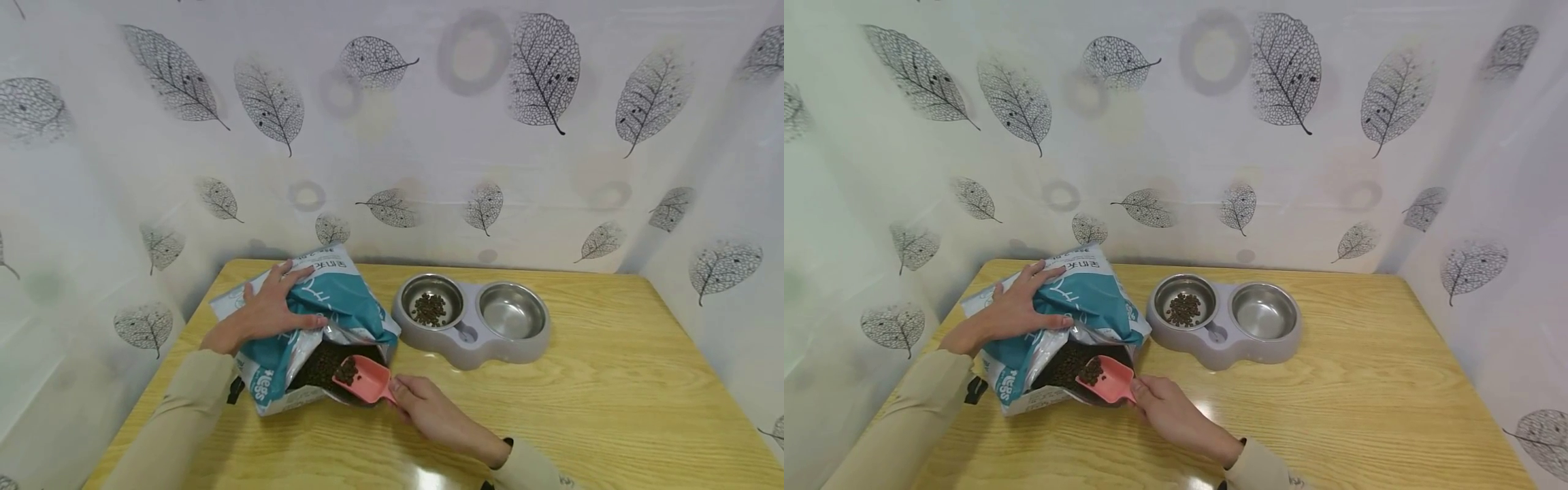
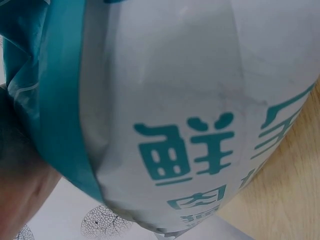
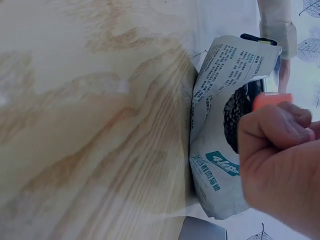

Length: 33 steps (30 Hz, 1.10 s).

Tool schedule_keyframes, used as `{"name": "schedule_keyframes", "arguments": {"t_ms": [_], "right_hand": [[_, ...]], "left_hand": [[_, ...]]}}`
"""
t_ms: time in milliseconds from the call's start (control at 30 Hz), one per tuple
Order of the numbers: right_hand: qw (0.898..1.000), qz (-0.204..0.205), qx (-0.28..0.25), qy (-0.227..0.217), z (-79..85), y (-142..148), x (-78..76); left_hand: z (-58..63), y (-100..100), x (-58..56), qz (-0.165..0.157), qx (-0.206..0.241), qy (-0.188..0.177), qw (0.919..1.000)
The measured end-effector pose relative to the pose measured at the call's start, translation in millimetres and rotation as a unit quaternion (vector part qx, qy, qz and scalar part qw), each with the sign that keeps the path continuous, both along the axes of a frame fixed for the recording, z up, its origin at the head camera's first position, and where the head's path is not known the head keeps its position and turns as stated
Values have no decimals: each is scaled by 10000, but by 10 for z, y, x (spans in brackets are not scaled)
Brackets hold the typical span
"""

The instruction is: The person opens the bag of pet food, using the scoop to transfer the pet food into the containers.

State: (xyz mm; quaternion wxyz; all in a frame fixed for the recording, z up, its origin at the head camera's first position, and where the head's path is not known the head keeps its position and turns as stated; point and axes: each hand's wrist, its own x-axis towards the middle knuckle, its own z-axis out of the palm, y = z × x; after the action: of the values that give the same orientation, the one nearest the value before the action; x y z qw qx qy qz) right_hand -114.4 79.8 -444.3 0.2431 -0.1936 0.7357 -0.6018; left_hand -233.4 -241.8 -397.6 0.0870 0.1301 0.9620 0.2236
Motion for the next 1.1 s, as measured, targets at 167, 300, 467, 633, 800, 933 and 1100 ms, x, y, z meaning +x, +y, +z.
{"name": "schedule_keyframes", "arguments": {"t_ms": [167, 300, 467, 633, 800, 933, 1100], "right_hand": [[9977, 139, -651, 139, -19, 7, 11], [9903, 225, -1309, 420, -38, -5, 18], [9828, 241, -1714, 644, -38, -5, 22], [9787, 194, -2011, 356, -12, 23, 18], [9779, 71, -2088, 51, 15, 90, -26], [9827, -251, -1817, 275, 49, 186, -102], [9881, -851, -1188, 477, 128, 358, -218]], "left_hand": [[10, 7, 6, -2, -15, 9, 10000], [1, 3, 6, -1, -17, 18, 10000], [1, 4, 12, 2, 20, 17, 10000], [12, 2, 16, 28, -24, 13, 10000], [12, 3, 10, 28, -26, 15, 10000], [0, 4, 5, 11, -12, 10, 10000], [-18, -2, -1, 48, -64, -23, 10000]]}}
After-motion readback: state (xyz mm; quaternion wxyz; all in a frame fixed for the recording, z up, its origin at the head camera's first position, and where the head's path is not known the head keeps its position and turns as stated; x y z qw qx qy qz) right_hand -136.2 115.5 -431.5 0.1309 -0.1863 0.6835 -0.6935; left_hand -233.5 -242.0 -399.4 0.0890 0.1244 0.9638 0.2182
